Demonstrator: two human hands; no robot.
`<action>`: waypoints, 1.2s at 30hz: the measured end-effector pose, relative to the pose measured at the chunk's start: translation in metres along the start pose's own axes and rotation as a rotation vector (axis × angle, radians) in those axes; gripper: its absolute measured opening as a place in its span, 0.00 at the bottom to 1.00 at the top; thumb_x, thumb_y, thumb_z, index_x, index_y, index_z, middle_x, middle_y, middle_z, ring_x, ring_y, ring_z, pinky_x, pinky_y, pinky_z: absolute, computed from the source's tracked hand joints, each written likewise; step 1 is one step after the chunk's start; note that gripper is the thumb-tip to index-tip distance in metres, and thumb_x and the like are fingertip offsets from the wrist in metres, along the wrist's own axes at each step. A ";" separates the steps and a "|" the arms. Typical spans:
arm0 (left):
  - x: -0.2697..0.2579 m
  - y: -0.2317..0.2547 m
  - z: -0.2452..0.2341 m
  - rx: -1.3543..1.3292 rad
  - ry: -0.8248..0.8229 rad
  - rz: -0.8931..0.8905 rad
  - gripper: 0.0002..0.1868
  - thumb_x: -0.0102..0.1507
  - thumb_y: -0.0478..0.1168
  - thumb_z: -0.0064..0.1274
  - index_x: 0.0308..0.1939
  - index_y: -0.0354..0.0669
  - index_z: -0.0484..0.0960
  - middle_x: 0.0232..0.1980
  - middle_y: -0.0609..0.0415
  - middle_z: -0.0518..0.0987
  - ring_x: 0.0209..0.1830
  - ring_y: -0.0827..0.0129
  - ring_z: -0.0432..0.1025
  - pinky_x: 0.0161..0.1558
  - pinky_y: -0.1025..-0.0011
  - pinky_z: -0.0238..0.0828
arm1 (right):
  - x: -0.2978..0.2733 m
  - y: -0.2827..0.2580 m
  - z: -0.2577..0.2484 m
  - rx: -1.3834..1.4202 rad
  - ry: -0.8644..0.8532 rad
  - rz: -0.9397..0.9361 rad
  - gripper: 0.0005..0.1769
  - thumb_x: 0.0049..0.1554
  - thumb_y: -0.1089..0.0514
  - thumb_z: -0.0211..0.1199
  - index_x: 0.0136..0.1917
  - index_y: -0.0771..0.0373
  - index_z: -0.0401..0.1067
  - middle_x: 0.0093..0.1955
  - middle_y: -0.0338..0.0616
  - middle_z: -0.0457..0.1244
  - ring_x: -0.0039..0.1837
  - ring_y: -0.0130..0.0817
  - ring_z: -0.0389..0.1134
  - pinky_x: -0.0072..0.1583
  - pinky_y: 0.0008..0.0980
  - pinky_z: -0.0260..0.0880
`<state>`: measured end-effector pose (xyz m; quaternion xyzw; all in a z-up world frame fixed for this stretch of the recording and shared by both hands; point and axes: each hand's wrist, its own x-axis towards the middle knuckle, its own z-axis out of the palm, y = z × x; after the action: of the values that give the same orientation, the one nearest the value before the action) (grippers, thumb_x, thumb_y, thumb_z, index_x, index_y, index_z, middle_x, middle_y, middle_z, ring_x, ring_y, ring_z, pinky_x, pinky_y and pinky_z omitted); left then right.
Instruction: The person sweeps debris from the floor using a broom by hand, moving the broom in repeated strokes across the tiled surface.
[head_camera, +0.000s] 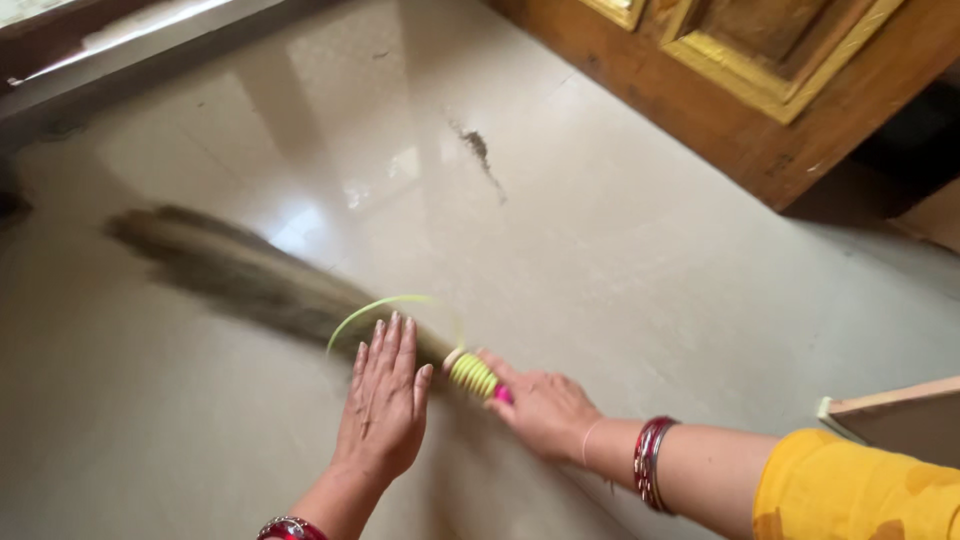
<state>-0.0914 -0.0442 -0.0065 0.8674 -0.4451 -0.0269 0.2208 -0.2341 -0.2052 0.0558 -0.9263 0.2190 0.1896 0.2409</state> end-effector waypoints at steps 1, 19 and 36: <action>-0.003 -0.004 -0.001 0.014 0.004 -0.009 0.34 0.71 0.50 0.32 0.79 0.39 0.50 0.82 0.45 0.50 0.83 0.56 0.40 0.77 0.57 0.31 | 0.010 0.005 -0.006 -0.016 0.006 0.042 0.38 0.62 0.42 0.52 0.82 0.38 0.44 0.50 0.55 0.69 0.53 0.57 0.71 0.58 0.52 0.70; -0.062 -0.006 0.005 -0.024 0.300 -0.383 0.40 0.72 0.52 0.31 0.81 0.31 0.40 0.85 0.37 0.38 0.85 0.51 0.32 0.79 0.52 0.25 | 0.023 -0.019 0.034 -0.078 0.147 -0.451 0.34 0.65 0.44 0.52 0.82 0.35 0.48 0.46 0.53 0.68 0.44 0.55 0.71 0.45 0.53 0.72; 0.025 -0.030 0.118 0.067 -0.075 0.061 0.40 0.66 0.54 0.40 0.77 0.42 0.49 0.81 0.46 0.49 0.81 0.53 0.41 0.73 0.50 0.40 | 0.022 0.064 0.012 -0.058 0.061 0.000 0.41 0.66 0.43 0.50 0.85 0.29 0.34 0.55 0.58 0.65 0.55 0.56 0.69 0.60 0.53 0.70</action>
<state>-0.0823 -0.0909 -0.1209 0.8588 -0.4798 -0.0375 0.1754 -0.2506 -0.2561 0.0127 -0.9383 0.2206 0.1673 0.2071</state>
